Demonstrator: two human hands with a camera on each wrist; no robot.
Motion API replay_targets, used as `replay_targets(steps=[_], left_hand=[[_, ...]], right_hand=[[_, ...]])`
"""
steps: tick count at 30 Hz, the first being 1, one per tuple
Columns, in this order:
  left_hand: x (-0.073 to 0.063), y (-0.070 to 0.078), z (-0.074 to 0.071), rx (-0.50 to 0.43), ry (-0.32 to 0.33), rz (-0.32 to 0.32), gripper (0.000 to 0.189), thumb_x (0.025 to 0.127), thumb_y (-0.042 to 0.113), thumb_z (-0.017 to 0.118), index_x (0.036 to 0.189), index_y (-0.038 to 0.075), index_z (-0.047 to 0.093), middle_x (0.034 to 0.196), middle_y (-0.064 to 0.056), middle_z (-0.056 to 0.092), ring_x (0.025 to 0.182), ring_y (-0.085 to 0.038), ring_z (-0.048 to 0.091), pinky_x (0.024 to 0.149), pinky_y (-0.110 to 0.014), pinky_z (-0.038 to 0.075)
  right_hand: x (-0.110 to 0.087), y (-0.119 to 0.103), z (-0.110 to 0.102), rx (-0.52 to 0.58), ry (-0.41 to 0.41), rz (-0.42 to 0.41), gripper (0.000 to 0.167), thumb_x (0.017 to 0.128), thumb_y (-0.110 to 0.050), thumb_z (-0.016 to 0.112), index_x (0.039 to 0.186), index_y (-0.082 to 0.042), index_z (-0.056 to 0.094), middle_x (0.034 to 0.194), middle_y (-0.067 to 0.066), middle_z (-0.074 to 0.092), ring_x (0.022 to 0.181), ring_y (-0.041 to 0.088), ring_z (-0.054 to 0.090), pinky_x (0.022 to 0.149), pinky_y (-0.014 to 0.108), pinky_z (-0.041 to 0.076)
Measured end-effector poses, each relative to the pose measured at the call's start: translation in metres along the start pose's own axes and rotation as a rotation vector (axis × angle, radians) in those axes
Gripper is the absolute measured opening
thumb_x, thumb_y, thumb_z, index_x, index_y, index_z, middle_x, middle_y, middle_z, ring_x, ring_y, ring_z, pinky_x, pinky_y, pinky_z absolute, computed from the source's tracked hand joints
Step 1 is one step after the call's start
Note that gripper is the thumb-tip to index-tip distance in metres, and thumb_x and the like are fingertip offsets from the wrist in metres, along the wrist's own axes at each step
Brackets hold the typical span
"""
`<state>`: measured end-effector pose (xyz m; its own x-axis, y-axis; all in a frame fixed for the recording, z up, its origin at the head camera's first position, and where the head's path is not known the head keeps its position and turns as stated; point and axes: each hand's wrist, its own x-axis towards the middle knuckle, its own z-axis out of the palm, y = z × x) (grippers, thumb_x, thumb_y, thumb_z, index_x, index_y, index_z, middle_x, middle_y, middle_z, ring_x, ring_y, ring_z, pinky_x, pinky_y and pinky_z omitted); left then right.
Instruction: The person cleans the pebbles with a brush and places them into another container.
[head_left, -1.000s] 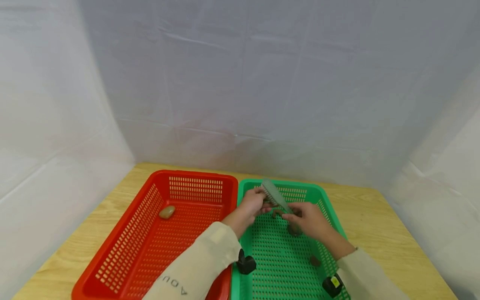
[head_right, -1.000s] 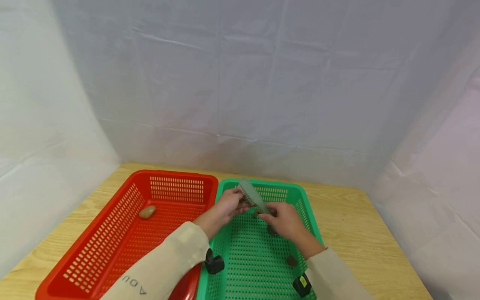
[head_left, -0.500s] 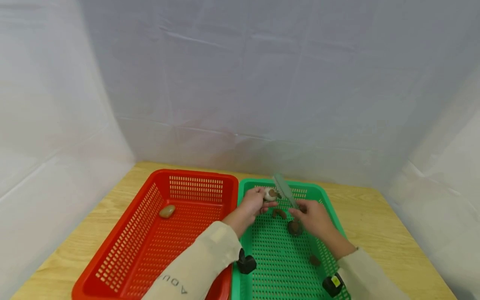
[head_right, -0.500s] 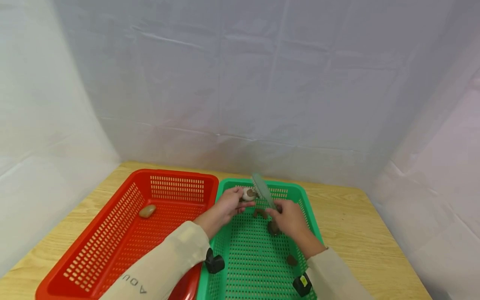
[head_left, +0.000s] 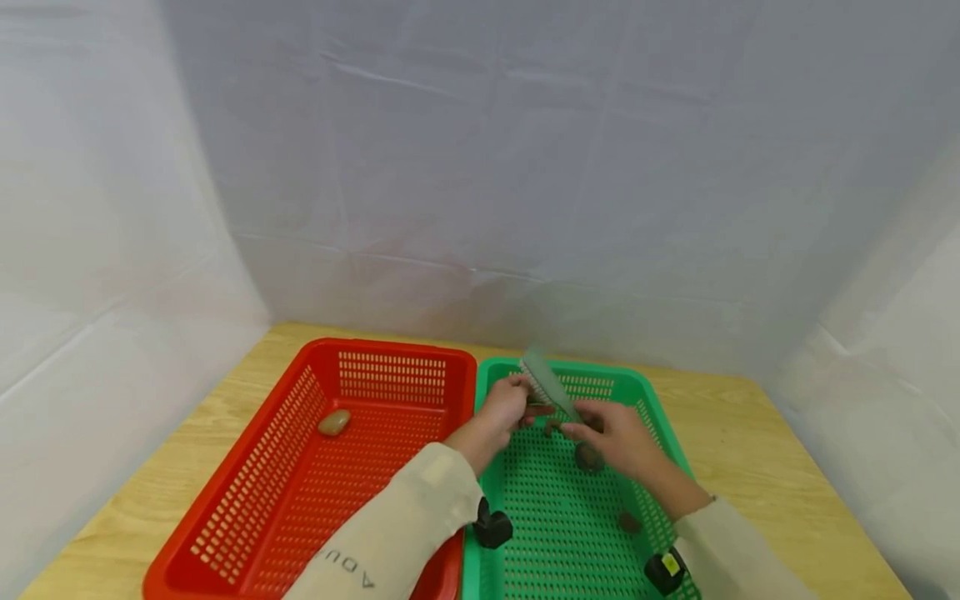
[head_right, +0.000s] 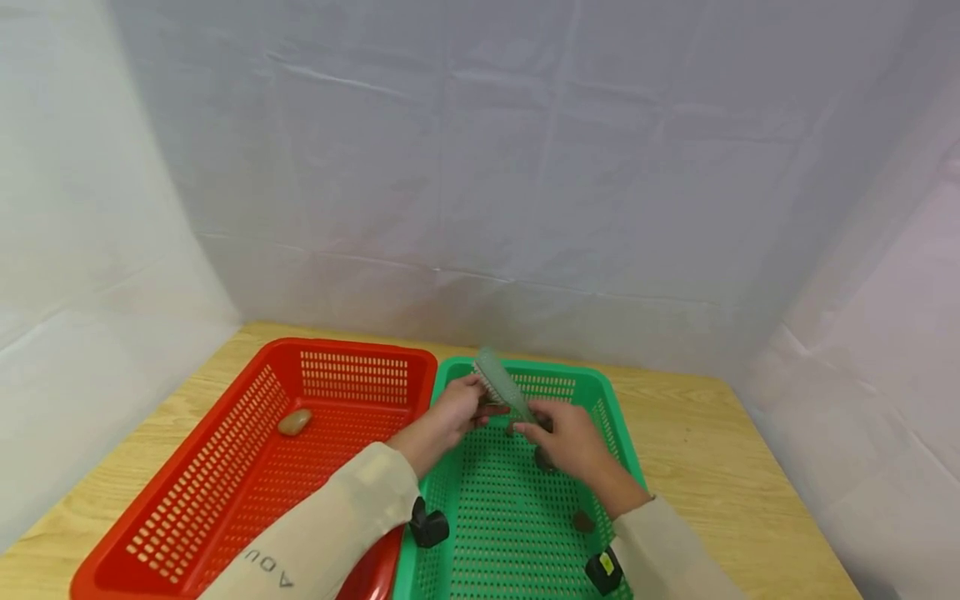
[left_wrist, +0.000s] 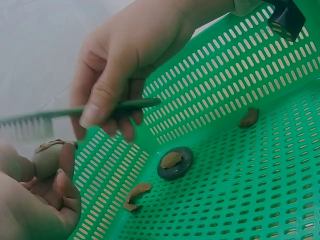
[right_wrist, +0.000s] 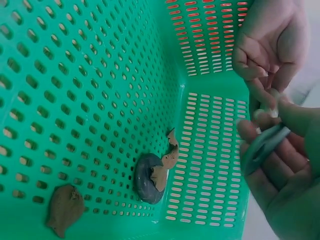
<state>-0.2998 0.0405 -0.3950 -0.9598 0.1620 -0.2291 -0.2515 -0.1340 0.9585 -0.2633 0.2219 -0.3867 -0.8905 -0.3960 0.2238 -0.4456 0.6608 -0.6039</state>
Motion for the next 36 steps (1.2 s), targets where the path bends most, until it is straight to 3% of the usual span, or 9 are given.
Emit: replay_targets(steps=[6,13,21,28,32,36], left_hand=[[-0.0004,-0.0005,0.0005,0.031,0.027,0.015,0.039,0.104,0.008,0.035,0.14,-0.001,0.047,0.118,-0.023,0.064,0.068,-0.011,0.057,0.053,-0.019,0.042],[-0.0005,-0.0008,0.0006,0.038,0.007,0.021,0.037,0.105,0.008,0.036,0.139,0.0,0.049,0.12,-0.023,0.063,0.066,-0.008,0.058,0.051,-0.017,0.04],[-0.0011,0.0001,-0.0013,0.022,-0.031,-0.004,0.04,0.107,0.019,0.035,0.142,0.003,0.045,0.121,-0.02,0.061,0.067,-0.005,0.062,0.053,-0.016,0.039],[-0.0001,0.0002,-0.0005,0.015,-0.024,-0.001,0.038,0.107,0.017,0.036,0.139,0.0,0.046,0.118,-0.021,0.062,0.064,-0.004,0.06,0.053,-0.016,0.038],[-0.0004,0.0007,-0.001,0.019,-0.019,0.007,0.038,0.107,0.018,0.036,0.139,-0.001,0.047,0.113,-0.02,0.064,0.062,-0.005,0.059,0.053,-0.015,0.038],[-0.0004,0.0014,-0.0024,0.014,-0.02,0.004,0.038,0.107,0.018,0.036,0.139,0.0,0.046,0.113,-0.019,0.064,0.062,-0.005,0.059,0.053,-0.015,0.039]], right_hand=[[0.0002,0.0049,-0.0006,-0.063,-0.073,-0.002,0.019,0.094,-0.016,0.065,0.107,-0.004,0.071,0.092,0.005,0.072,0.074,0.01,0.063,0.062,0.026,0.05],[-0.0006,0.0019,-0.0016,-0.041,-0.055,0.058,0.014,0.093,-0.012,0.066,0.1,-0.003,0.072,0.077,0.008,0.068,0.055,0.01,0.046,0.051,0.025,0.039],[-0.0014,-0.001,-0.0035,-0.081,-0.006,0.11,0.017,0.091,-0.012,0.067,0.104,-0.002,0.073,0.084,0.005,0.072,0.062,0.011,0.055,0.054,0.028,0.044],[-0.0003,0.0023,-0.0043,-0.102,0.047,0.168,0.017,0.095,-0.014,0.063,0.1,0.001,0.07,0.074,0.005,0.067,0.06,0.011,0.054,0.052,0.028,0.042],[0.0008,0.003,-0.0041,-0.094,0.095,0.173,0.026,0.095,-0.016,0.063,0.114,0.002,0.068,0.086,0.009,0.072,0.072,0.016,0.065,0.058,0.03,0.049],[0.0022,0.0029,-0.0027,-0.066,0.125,0.164,0.025,0.095,-0.016,0.063,0.112,0.002,0.068,0.092,0.012,0.072,0.078,0.021,0.069,0.061,0.032,0.052]])
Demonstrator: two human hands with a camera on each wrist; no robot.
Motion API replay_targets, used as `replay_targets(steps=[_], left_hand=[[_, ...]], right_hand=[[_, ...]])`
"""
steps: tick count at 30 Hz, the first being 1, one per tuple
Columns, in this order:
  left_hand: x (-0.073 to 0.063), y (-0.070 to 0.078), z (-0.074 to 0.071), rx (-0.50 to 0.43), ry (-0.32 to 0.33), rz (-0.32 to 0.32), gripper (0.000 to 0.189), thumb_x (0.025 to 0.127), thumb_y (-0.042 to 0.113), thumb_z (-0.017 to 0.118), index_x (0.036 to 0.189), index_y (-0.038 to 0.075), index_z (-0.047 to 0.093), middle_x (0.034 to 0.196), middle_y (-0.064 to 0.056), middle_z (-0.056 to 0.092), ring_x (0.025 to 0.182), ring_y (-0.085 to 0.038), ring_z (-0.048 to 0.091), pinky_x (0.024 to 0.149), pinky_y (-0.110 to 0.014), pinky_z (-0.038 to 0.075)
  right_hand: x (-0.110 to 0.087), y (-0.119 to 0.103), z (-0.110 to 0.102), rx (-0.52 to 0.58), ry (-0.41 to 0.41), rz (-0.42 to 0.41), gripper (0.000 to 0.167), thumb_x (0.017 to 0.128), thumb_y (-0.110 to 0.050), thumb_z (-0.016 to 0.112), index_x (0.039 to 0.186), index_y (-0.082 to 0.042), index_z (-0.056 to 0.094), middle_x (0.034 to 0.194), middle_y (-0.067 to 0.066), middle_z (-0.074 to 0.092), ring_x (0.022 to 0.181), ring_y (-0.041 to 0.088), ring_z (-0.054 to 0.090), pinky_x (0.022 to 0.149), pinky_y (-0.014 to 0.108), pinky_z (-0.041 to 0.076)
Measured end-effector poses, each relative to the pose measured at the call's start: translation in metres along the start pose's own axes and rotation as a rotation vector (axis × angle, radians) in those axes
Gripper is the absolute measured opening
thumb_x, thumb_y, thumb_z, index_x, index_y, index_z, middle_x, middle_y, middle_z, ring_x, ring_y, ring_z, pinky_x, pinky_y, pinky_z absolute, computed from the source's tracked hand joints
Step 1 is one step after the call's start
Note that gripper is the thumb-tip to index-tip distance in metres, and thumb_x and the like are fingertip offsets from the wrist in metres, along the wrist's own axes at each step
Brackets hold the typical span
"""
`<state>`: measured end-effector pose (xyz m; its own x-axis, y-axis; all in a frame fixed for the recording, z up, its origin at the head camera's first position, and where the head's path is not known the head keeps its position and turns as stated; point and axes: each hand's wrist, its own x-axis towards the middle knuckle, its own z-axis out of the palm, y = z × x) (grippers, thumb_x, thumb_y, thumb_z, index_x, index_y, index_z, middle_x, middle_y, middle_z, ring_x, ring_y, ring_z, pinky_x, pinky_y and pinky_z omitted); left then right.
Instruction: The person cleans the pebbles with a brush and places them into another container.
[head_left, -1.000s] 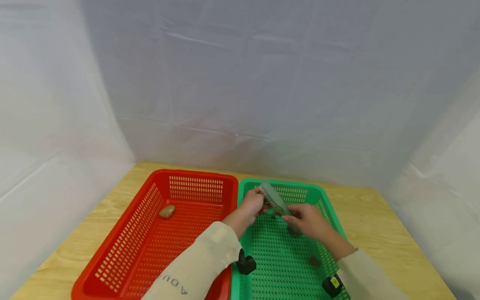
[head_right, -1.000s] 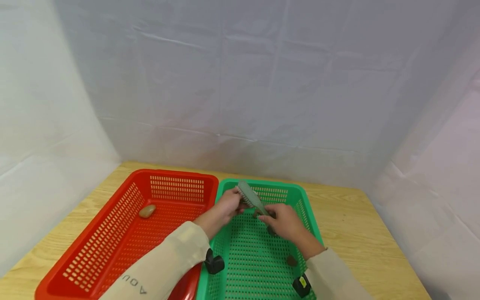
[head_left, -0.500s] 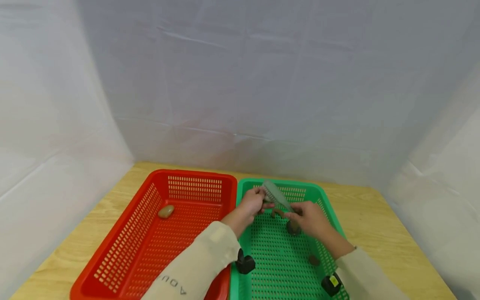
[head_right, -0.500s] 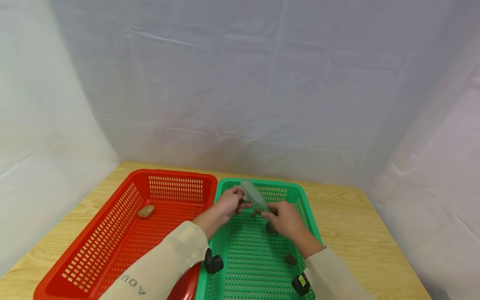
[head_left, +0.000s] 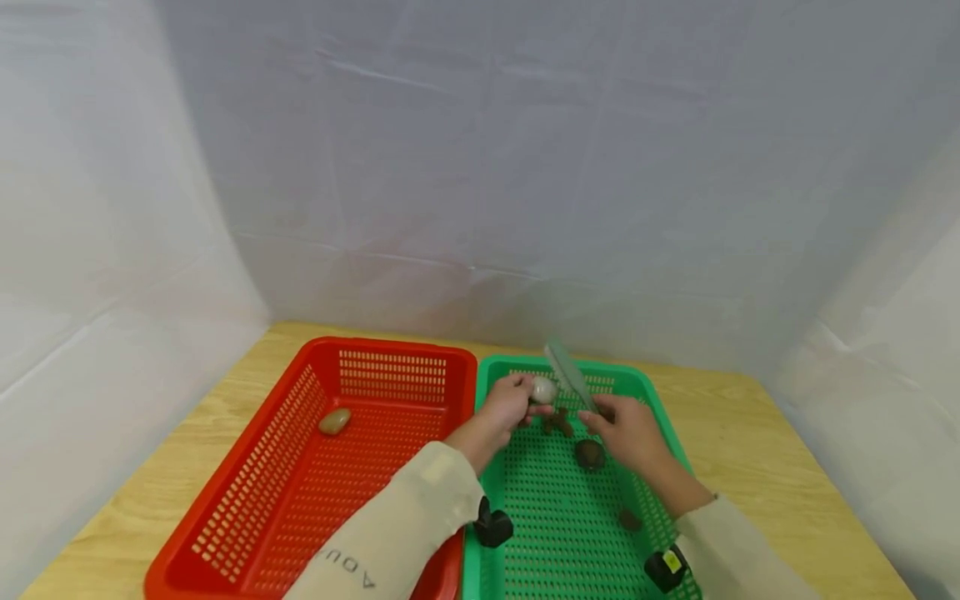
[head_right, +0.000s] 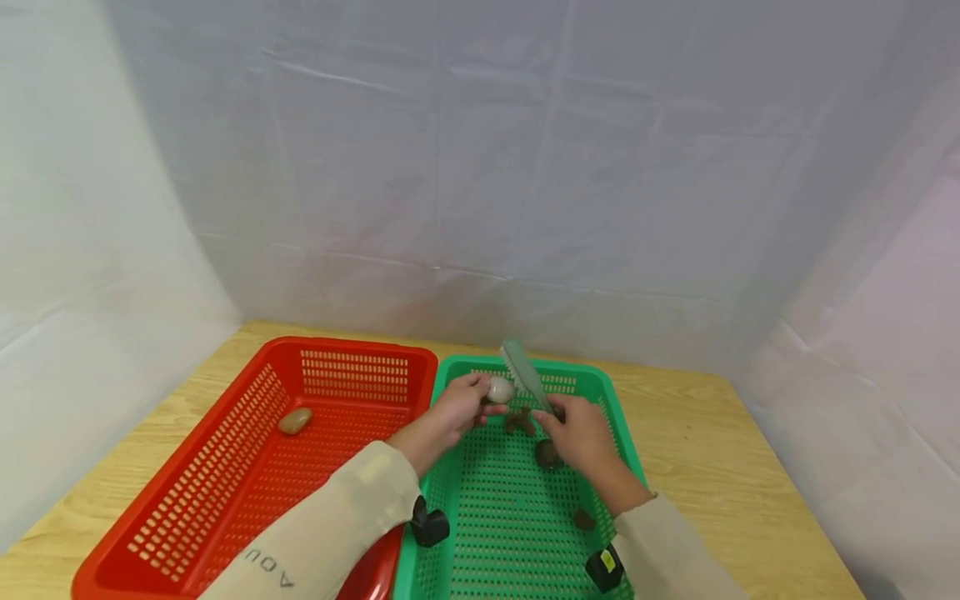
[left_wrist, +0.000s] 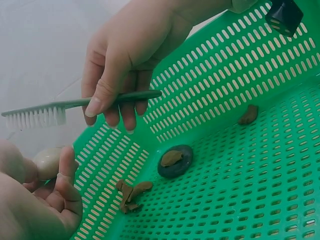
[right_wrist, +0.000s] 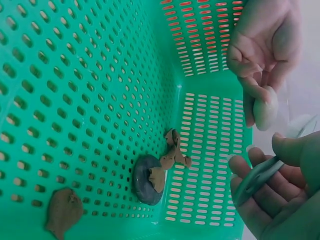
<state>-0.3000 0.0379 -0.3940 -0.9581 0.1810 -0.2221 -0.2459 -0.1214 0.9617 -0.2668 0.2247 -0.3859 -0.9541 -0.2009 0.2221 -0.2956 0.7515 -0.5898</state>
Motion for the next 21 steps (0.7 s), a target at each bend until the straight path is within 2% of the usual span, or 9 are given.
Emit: replay_targets(steps=[4,9,13,18,21], left_hand=[[-0.0008,0.0002,0.0002,0.0,-0.004,-0.002,0.038,0.107,0.018,0.036,0.139,0.0,0.046,0.112,-0.019,0.064,0.061,-0.005,0.058,0.054,-0.016,0.039],[-0.0008,-0.0002,0.0006,0.007,-0.012,-0.001,0.038,0.108,0.02,0.035,0.138,0.0,0.048,0.115,-0.019,0.063,0.064,-0.005,0.059,0.054,-0.016,0.039],[0.0002,-0.0006,0.0009,0.021,0.002,0.004,0.038,0.107,0.018,0.035,0.139,0.001,0.048,0.118,-0.021,0.063,0.068,-0.007,0.06,0.053,-0.017,0.039],[0.0005,-0.0011,0.0021,0.028,0.027,0.026,0.043,0.102,0.003,0.034,0.144,0.0,0.043,0.118,-0.025,0.063,0.072,-0.012,0.06,0.052,-0.018,0.039],[0.0003,-0.0015,0.0024,0.034,0.029,0.028,0.045,0.1,0.0,0.036,0.145,0.0,0.04,0.121,-0.026,0.062,0.073,-0.014,0.059,0.053,-0.019,0.039]], right_hand=[[-0.001,-0.0005,0.0005,0.033,0.011,-0.014,0.026,0.095,-0.016,0.064,0.115,0.0,0.067,0.095,0.012,0.072,0.08,0.023,0.07,0.063,0.032,0.054],[-0.0023,-0.0034,0.0016,0.035,-0.008,-0.097,0.029,0.093,-0.015,0.066,0.119,0.0,0.066,0.095,0.01,0.073,0.08,0.021,0.07,0.067,0.034,0.055],[-0.0028,-0.0056,0.0017,0.055,-0.074,-0.125,0.031,0.093,-0.017,0.067,0.12,-0.002,0.067,0.097,0.008,0.073,0.081,0.016,0.069,0.07,0.035,0.055],[-0.0025,-0.0038,0.0006,0.027,-0.155,-0.129,0.03,0.093,-0.021,0.066,0.116,-0.003,0.069,0.1,0.007,0.072,0.082,0.014,0.067,0.07,0.033,0.054],[-0.0026,-0.0019,0.0,0.015,-0.201,-0.124,0.03,0.093,-0.021,0.066,0.115,0.0,0.069,0.096,0.007,0.073,0.079,0.013,0.067,0.068,0.032,0.054]])
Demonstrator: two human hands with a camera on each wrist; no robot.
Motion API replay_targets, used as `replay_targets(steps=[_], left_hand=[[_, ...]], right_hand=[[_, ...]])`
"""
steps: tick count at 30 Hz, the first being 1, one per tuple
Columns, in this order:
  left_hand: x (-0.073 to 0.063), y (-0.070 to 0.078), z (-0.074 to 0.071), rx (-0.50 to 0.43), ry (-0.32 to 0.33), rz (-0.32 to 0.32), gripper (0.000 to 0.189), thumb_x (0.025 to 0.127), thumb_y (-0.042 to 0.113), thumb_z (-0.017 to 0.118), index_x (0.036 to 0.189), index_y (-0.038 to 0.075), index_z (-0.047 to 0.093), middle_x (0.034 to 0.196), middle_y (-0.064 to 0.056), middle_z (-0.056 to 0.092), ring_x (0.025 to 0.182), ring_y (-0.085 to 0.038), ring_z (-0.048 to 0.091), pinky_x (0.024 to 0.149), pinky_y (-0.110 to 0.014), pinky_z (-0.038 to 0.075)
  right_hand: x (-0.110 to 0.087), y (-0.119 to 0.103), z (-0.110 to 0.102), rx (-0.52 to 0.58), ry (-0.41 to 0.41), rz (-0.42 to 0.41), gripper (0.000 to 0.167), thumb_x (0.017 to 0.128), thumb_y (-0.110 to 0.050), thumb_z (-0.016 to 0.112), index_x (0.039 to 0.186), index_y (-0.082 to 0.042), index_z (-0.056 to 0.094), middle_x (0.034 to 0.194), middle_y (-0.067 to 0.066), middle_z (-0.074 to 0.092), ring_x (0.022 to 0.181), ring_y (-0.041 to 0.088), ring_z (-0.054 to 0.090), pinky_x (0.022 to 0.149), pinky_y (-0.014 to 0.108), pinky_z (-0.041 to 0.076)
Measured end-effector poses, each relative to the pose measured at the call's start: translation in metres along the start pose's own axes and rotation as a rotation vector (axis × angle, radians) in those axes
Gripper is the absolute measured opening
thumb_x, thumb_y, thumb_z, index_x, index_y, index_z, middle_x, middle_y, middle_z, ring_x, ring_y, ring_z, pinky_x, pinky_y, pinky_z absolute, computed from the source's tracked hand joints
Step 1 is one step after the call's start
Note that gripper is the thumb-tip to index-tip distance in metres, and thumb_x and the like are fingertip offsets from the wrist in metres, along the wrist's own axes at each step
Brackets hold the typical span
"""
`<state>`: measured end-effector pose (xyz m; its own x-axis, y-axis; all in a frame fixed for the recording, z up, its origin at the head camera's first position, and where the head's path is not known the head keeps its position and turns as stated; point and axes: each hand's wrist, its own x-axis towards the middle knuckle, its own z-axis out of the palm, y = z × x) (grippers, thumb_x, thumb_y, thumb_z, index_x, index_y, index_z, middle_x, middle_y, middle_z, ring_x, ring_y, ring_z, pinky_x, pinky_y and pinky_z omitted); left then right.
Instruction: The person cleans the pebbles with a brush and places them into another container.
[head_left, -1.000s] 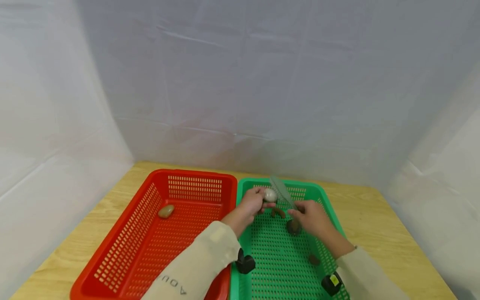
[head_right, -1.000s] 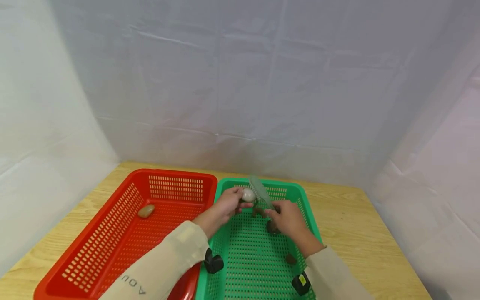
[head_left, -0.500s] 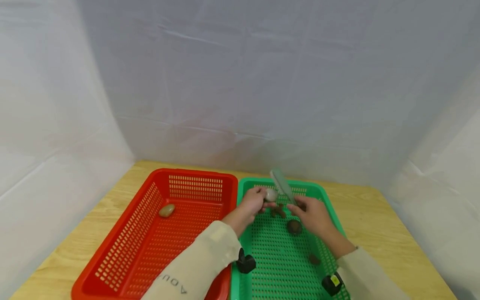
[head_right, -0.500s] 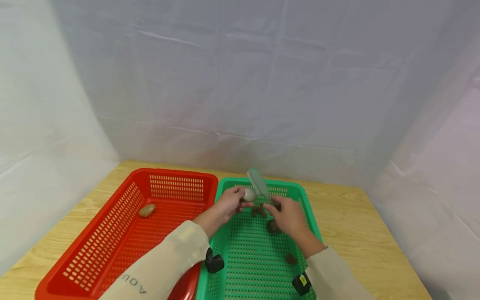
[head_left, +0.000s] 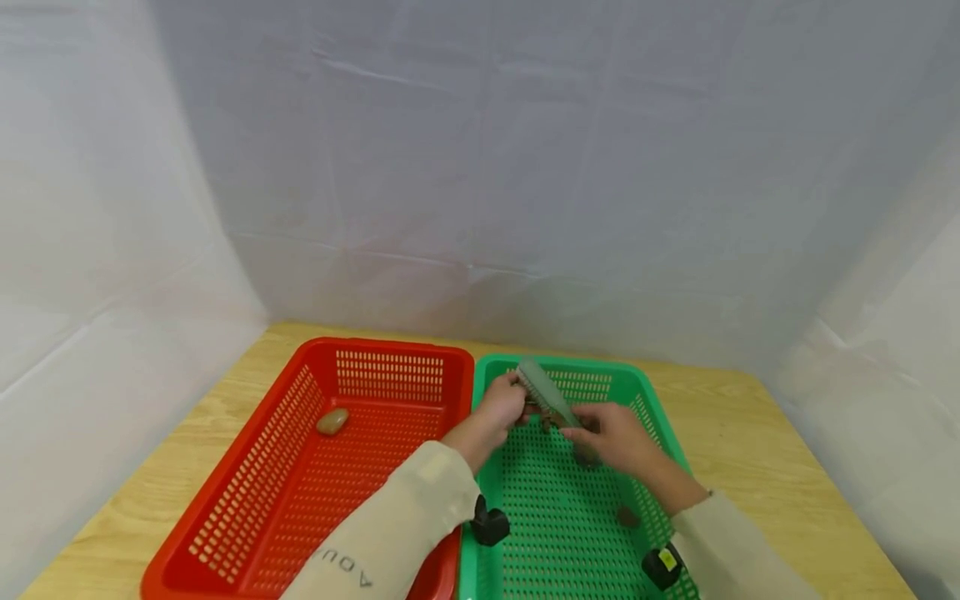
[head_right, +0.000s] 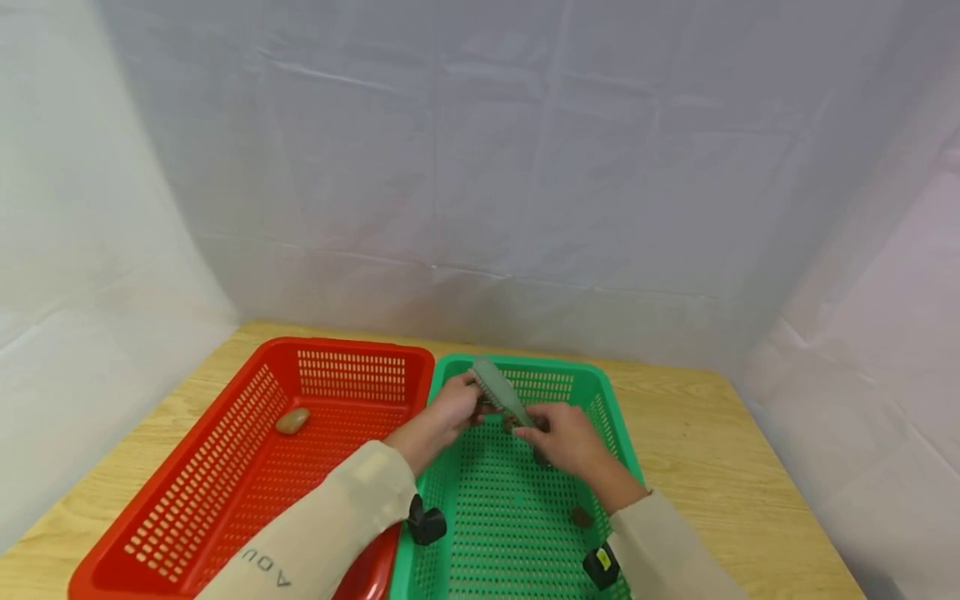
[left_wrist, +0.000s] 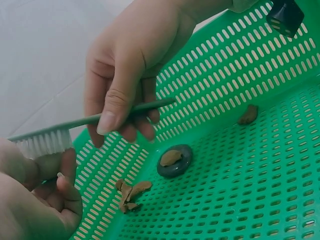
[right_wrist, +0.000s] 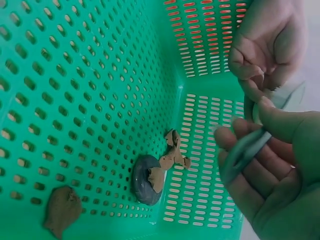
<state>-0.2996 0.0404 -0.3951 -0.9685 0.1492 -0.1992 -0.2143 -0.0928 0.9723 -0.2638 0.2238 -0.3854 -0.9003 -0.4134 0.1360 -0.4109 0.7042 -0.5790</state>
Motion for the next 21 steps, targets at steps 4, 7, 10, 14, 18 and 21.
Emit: replay_targets(steps=[4,7,10,14,18,21], left_hand=[[-0.001,-0.001,0.0,0.015,-0.003,0.0,0.043,0.104,0.007,0.038,0.146,0.001,0.038,0.121,-0.024,0.061,0.075,-0.015,0.06,0.053,-0.018,0.04],[-0.001,-0.001,-0.001,0.02,-0.015,-0.006,0.04,0.106,0.013,0.038,0.144,0.001,0.041,0.119,-0.023,0.061,0.073,-0.013,0.061,0.053,-0.017,0.041],[0.0,0.0,0.001,0.007,-0.033,-0.022,0.037,0.107,0.015,0.037,0.14,0.002,0.046,0.117,-0.024,0.06,0.068,-0.009,0.062,0.052,-0.016,0.041],[0.001,0.0,0.002,-0.02,-0.053,-0.023,0.035,0.107,0.016,0.037,0.136,0.002,0.049,0.117,-0.024,0.059,0.062,-0.006,0.06,0.052,-0.015,0.042],[0.001,0.002,0.002,-0.072,-0.046,-0.017,0.035,0.107,0.017,0.035,0.135,0.0,0.049,0.12,-0.026,0.058,0.06,-0.006,0.058,0.053,-0.015,0.042],[-0.001,0.005,0.002,-0.136,-0.014,-0.014,0.035,0.107,0.015,0.033,0.135,-0.001,0.049,0.127,-0.028,0.054,0.062,-0.006,0.059,0.052,-0.015,0.04]], right_hand=[[-0.002,0.001,0.001,0.044,-0.04,0.021,0.026,0.094,-0.018,0.065,0.111,0.001,0.07,0.085,0.008,0.072,0.069,0.017,0.067,0.061,0.03,0.053],[-0.003,0.001,0.001,0.064,-0.034,0.041,0.022,0.095,-0.016,0.064,0.107,0.001,0.07,0.08,0.009,0.071,0.065,0.018,0.066,0.057,0.03,0.051],[-0.004,0.001,-0.001,0.046,0.0,0.099,0.018,0.094,-0.014,0.064,0.101,0.0,0.071,0.076,0.007,0.07,0.062,0.016,0.063,0.054,0.029,0.049],[-0.005,-0.002,-0.005,-0.019,0.061,0.179,0.016,0.095,-0.014,0.063,0.094,0.0,0.071,0.071,0.007,0.068,0.055,0.015,0.056,0.049,0.029,0.042],[-0.004,-0.006,-0.007,-0.058,0.09,0.243,0.017,0.096,-0.015,0.062,0.088,-0.001,0.067,0.07,0.008,0.065,0.051,0.012,0.047,0.047,0.028,0.037],[-0.005,-0.007,-0.008,-0.059,0.099,0.284,0.016,0.096,-0.015,0.062,0.089,-0.001,0.066,0.07,0.006,0.063,0.053,0.013,0.048,0.048,0.028,0.039]])
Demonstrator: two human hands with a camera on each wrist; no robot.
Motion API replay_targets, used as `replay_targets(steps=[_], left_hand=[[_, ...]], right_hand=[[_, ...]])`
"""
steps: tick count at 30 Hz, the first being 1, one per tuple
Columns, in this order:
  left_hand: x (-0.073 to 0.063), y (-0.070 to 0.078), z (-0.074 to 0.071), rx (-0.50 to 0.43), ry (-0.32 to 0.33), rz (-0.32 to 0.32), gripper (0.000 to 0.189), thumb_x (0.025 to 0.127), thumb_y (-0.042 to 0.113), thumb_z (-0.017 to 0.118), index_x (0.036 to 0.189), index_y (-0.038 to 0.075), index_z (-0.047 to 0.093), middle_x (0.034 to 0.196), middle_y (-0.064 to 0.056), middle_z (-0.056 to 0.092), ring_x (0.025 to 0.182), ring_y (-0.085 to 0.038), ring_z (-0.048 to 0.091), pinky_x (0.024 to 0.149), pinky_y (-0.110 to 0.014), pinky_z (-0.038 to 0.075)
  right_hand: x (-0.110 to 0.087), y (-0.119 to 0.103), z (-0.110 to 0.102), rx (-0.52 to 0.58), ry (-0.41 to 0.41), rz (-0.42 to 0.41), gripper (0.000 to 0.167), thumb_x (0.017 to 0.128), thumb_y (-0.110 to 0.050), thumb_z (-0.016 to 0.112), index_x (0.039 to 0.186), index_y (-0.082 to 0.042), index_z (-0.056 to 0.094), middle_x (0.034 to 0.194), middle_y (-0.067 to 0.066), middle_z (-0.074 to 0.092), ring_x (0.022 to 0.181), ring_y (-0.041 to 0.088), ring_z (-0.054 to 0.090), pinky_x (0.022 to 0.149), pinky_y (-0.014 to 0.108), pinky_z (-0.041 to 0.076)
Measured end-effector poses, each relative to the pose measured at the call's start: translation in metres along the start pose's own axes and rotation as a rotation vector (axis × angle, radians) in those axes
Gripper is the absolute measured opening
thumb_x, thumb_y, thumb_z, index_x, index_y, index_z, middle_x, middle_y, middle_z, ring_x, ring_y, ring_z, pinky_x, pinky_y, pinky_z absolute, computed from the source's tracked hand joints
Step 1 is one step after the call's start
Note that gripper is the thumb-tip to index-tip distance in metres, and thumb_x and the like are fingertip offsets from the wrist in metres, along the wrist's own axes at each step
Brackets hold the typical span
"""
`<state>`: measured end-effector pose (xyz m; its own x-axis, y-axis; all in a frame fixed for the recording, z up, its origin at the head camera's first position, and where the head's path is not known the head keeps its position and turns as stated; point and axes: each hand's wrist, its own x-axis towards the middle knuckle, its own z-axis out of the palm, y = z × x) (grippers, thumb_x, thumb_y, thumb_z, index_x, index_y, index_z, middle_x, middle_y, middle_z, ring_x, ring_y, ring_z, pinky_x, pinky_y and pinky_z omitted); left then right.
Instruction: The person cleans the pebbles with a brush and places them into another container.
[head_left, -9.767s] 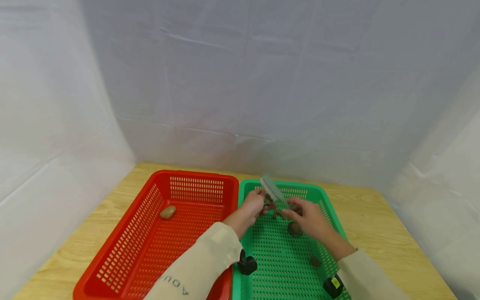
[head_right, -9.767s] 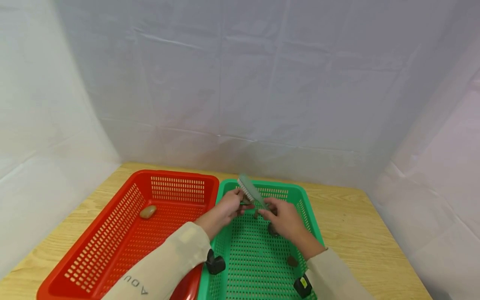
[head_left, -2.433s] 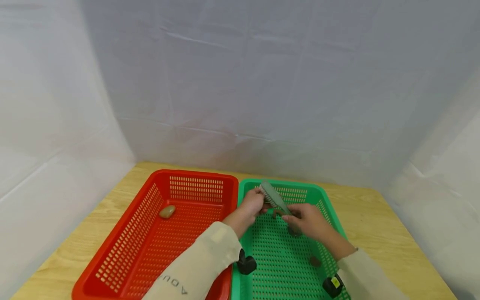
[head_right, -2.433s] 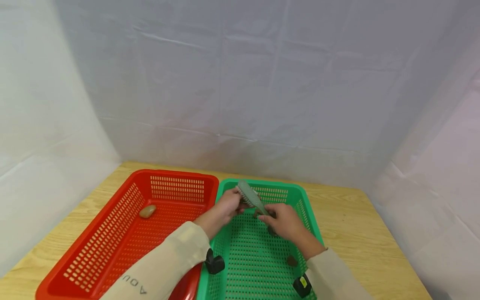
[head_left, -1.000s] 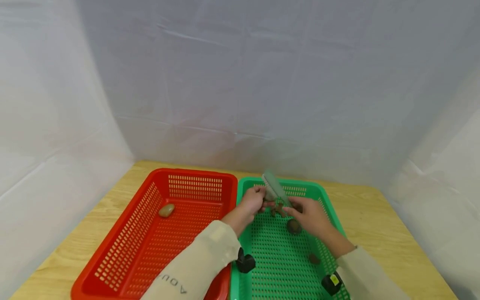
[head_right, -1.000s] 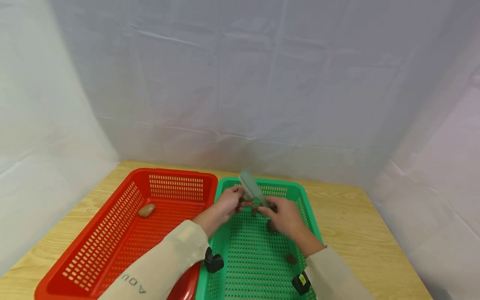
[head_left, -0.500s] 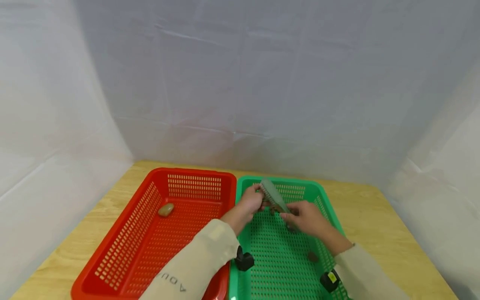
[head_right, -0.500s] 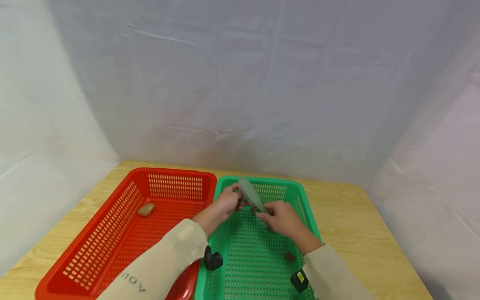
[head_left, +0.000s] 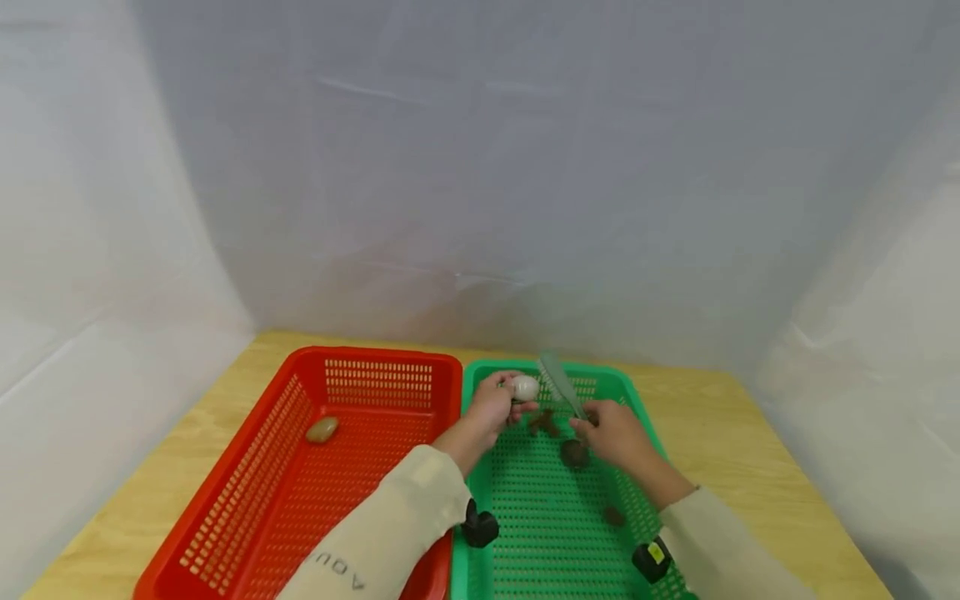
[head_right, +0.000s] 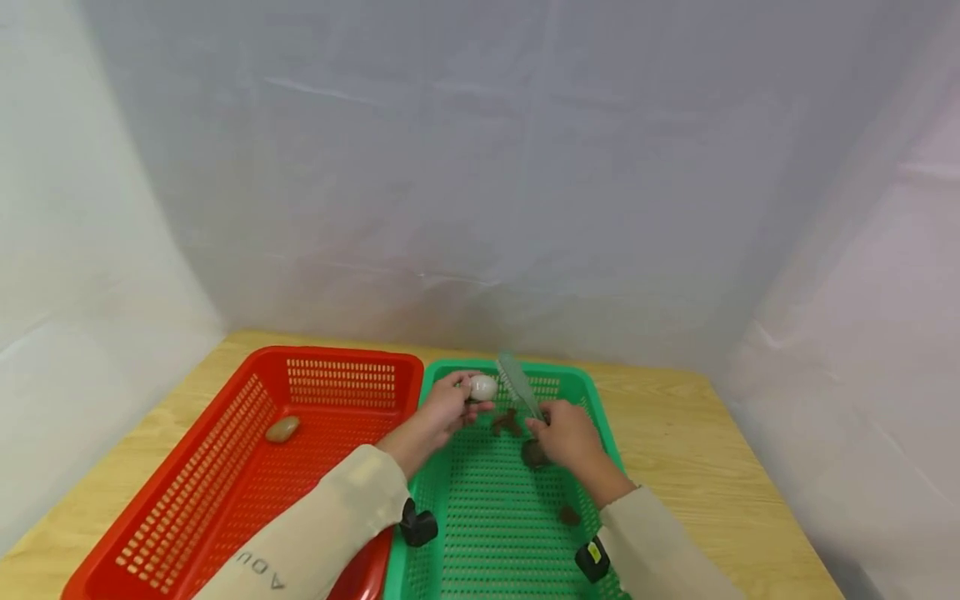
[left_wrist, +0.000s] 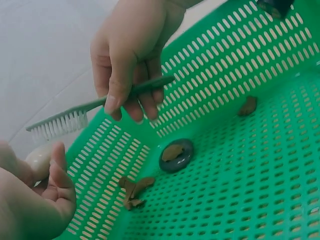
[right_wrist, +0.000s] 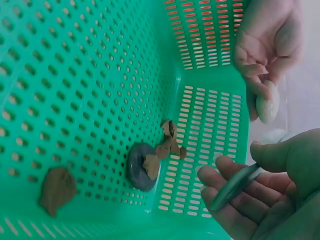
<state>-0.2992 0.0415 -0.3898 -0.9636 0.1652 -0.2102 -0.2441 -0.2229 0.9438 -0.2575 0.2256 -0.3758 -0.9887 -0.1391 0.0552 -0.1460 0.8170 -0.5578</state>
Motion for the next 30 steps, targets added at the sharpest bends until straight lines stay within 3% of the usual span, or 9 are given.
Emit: replay_targets(steps=[4,10,18,21,24,30], left_hand=[[-0.002,0.007,-0.004,-0.066,0.027,-0.003,0.037,0.107,0.012,0.031,0.137,-0.003,0.046,0.13,-0.029,0.051,0.065,-0.006,0.06,0.053,-0.015,0.039],[-0.003,0.025,-0.016,-0.089,0.007,0.012,0.04,0.107,0.017,0.036,0.139,-0.005,0.043,0.125,-0.031,0.054,0.063,-0.004,0.057,0.054,-0.014,0.041],[-0.002,0.044,-0.058,-0.058,0.156,0.08,0.043,0.104,0.021,0.048,0.142,0.002,0.043,0.128,-0.025,0.054,0.068,-0.004,0.062,0.057,-0.014,0.043],[-0.002,0.05,-0.079,0.013,0.171,0.098,0.044,0.103,0.022,0.049,0.142,0.002,0.043,0.127,-0.024,0.055,0.072,-0.004,0.063,0.061,-0.014,0.045],[-0.002,0.051,-0.102,0.132,0.132,0.091,0.044,0.104,0.023,0.047,0.141,-0.001,0.042,0.128,-0.025,0.055,0.081,-0.007,0.065,0.066,-0.015,0.047],[-0.004,0.045,-0.144,0.408,0.012,0.038,0.045,0.107,0.018,0.038,0.144,-0.007,0.034,0.134,-0.03,0.047,0.114,-0.032,0.06,0.089,-0.032,0.052]], right_hand=[[0.001,0.002,0.0,-0.022,0.008,-0.002,0.014,0.094,-0.014,0.064,0.088,-0.002,0.066,0.065,0.002,0.057,0.052,0.013,0.046,0.046,0.027,0.038],[0.001,0.006,-0.001,-0.028,0.01,-0.01,0.014,0.093,-0.014,0.065,0.093,-0.001,0.067,0.062,0.001,0.053,0.051,0.012,0.042,0.046,0.027,0.036],[-0.004,0.007,-0.001,-0.029,-0.007,0.001,0.013,0.093,-0.014,0.065,0.092,-0.002,0.067,0.061,0.0,0.051,0.05,0.012,0.04,0.046,0.027,0.035],[-0.005,0.005,-0.002,-0.019,-0.008,0.006,0.014,0.093,-0.015,0.065,0.095,-0.001,0.067,0.064,0.001,0.053,0.052,0.013,0.041,0.047,0.028,0.036],[-0.006,0.005,-0.003,-0.029,-0.009,0.008,0.016,0.093,-0.014,0.066,0.097,0.001,0.066,0.067,0.001,0.055,0.054,0.013,0.043,0.049,0.028,0.038],[-0.009,0.006,-0.006,-0.03,-0.012,0.016,0.016,0.091,-0.013,0.068,0.097,0.001,0.065,0.067,0.002,0.058,0.053,0.013,0.045,0.049,0.029,0.039]])
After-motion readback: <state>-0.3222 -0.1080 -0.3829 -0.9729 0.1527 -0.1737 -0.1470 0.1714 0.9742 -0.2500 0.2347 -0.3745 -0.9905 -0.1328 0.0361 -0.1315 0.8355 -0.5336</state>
